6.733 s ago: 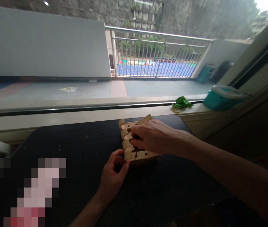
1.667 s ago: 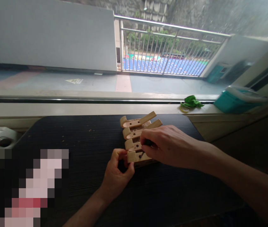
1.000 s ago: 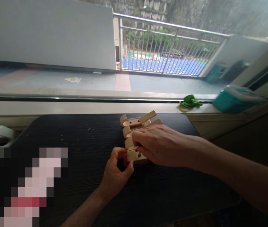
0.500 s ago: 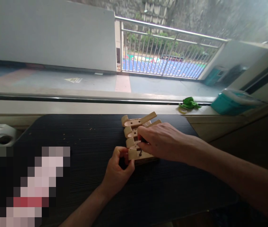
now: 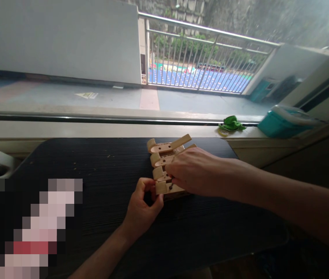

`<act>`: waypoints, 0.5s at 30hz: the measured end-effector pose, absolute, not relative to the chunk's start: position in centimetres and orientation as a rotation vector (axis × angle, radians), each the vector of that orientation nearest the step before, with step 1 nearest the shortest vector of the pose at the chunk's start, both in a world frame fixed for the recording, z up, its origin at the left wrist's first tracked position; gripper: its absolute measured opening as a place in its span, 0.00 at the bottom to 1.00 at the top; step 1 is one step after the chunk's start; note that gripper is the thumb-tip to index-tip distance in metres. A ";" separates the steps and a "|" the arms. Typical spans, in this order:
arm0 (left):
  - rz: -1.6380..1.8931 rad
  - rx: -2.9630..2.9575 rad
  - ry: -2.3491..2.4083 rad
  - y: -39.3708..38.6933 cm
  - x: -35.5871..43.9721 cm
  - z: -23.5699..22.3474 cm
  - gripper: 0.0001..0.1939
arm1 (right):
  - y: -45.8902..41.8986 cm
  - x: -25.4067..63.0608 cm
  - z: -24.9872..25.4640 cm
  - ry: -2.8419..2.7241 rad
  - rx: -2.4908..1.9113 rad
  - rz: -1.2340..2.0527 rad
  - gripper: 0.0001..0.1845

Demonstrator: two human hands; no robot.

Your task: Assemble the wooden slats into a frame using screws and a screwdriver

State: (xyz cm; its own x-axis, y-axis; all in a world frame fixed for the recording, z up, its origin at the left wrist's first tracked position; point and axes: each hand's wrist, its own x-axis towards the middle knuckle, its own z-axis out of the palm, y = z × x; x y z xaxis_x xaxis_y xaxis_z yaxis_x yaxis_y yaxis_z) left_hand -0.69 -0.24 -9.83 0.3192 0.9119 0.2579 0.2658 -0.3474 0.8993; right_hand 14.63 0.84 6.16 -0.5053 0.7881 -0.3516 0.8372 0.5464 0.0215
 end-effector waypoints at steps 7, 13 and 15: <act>1.023 1.798 1.061 -0.2 -0.7 -10.1 0.11 | 0.7 14.2 6.6 2.363 1.438 -0.116 0.08; 1.045 1.793 1.051 -0.1 -0.6 -10.2 0.11 | 0.9 13.5 7.2 2.409 1.389 -0.069 0.07; 1.040 1.792 1.033 -0.1 -0.7 -10.2 0.11 | 0.9 13.3 7.3 2.407 1.342 -0.108 0.06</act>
State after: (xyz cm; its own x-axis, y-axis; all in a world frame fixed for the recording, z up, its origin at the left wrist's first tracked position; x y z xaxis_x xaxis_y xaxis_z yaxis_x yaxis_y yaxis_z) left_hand -0.70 -0.11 -10.25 0.3274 0.9098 0.2551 0.2493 -0.3435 0.9054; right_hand 13.35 0.90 7.34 -0.4711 0.8040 -0.3628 0.8332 0.5407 0.1163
